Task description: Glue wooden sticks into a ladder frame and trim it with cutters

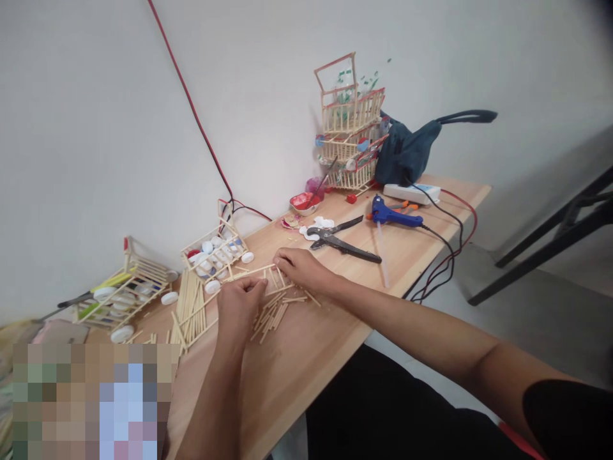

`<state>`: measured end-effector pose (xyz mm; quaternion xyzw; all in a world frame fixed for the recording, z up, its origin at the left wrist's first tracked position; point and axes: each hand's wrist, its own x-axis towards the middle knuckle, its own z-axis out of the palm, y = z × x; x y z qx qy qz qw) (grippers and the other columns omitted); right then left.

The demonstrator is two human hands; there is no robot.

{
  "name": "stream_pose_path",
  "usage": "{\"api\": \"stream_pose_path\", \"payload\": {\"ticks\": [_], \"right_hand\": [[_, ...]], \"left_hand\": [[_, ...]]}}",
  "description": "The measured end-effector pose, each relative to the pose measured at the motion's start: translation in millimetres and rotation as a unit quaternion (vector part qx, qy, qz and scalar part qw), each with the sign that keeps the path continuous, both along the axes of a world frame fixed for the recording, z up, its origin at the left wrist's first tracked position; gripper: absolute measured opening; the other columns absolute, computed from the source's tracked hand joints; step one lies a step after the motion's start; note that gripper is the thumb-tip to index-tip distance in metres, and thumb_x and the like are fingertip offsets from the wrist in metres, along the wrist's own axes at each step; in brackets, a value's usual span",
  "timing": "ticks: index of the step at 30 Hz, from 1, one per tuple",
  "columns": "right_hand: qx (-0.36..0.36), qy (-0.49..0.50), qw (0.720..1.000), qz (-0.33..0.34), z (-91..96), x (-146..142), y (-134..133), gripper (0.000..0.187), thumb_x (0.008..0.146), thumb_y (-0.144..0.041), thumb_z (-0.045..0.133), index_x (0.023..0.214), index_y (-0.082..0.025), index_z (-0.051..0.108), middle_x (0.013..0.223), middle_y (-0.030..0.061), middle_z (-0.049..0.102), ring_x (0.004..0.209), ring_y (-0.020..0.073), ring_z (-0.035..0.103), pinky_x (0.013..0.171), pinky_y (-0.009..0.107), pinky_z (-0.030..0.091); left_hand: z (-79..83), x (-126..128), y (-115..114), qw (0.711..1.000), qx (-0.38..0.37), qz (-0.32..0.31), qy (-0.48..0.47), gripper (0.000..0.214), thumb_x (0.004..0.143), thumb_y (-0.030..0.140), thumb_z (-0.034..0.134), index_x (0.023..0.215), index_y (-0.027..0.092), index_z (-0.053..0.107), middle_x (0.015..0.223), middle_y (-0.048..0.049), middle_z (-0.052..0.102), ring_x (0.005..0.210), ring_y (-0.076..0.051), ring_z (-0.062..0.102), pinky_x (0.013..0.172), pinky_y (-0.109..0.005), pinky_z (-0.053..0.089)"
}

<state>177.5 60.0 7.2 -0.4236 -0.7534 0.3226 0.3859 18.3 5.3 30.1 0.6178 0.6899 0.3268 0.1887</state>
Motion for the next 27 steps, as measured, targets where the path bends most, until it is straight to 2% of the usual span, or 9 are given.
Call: {"api": "stream_pose_path", "payload": {"ticks": [4,12,17,19,22,25,27], "right_hand": [[-0.011,0.001,1.0,0.001,0.9,1,0,0.019,0.089,-0.015,0.046,0.072,-0.016,0.054,0.065,-0.0028,0.054,0.067,0.0109,0.048,0.065,0.022,0.031],[-0.015,0.009,1.0,0.012,-1.0,0,1,0.018,0.089,-0.015,0.046,0.074,-0.016,0.055,0.067,-0.0029,0.055,0.066,0.0106,0.049,0.064,0.021,0.032],[-0.02,0.014,1.0,0.006,1.2,2,0,0.018,0.088,-0.014,0.045,0.074,-0.016,0.057,0.067,-0.0023,0.056,0.066,0.0108,0.049,0.064,0.021,0.032],[-0.015,0.015,1.0,0.002,1.2,3,1,0.019,0.088,-0.014,0.045,0.074,-0.015,0.057,0.066,-0.0024,0.056,0.066,0.0108,0.049,0.064,0.021,0.032],[-0.007,0.019,1.0,0.002,-0.5,5,3,0.019,0.088,-0.014,0.044,0.074,-0.015,0.058,0.067,-0.0023,0.056,0.067,0.0107,0.049,0.065,0.021,0.032],[0.003,0.03,1.0,0.005,-2.4,7,7,0.02,0.088,-0.015,0.044,0.073,-0.015,0.057,0.067,-0.0023,0.056,0.067,0.0105,0.049,0.065,0.021,0.032],[0.007,0.034,0.999,0.01,-2.7,8,9,0.02,0.088,-0.017,0.044,0.073,-0.015,0.057,0.066,-0.0024,0.056,0.065,0.0103,0.049,0.063,0.021,0.032]], "left_hand": [[1.3,-3,1,1.0,-0.025,-0.01,0.008,0.029,0.068,0.041,0.059,0.057,0.016,0.069,0.047,0.0031,0.054,0.052,-0.014,0.049,0.054,-0.025,0.032],[-7.3,-9,5,0.997,-0.044,-0.051,0.03,0.035,0.072,0.046,0.056,0.055,0.017,0.068,0.044,0.0035,0.051,0.049,-0.013,0.045,0.052,-0.025,0.03],[0.3,-8,3,0.997,-0.034,-0.044,0.044,0.031,0.071,0.042,0.058,0.053,0.018,0.067,0.042,0.0044,0.048,0.047,-0.012,0.044,0.052,-0.026,0.03],[6.6,-7,0,0.999,0.0,-0.023,0.039,0.029,0.07,0.041,0.06,0.054,0.018,0.067,0.043,0.0044,0.048,0.049,-0.012,0.045,0.053,-0.026,0.03],[14.9,-9,-3,0.992,0.111,0.049,-0.02,0.029,0.072,0.043,0.062,0.063,0.017,0.07,0.051,0.004,0.055,0.054,-0.012,0.049,0.056,-0.025,0.035],[18.3,-15,-1,0.961,0.218,0.117,-0.123,0.029,0.075,0.044,0.064,0.071,0.016,0.07,0.063,0.0022,0.062,0.065,-0.013,0.055,0.063,-0.023,0.04],[18.5,-23,4,0.94,0.209,0.134,-0.233,0.025,0.071,0.041,0.069,0.077,0.016,0.07,0.072,0.0005,0.066,0.07,-0.013,0.057,0.062,-0.022,0.041]]}}
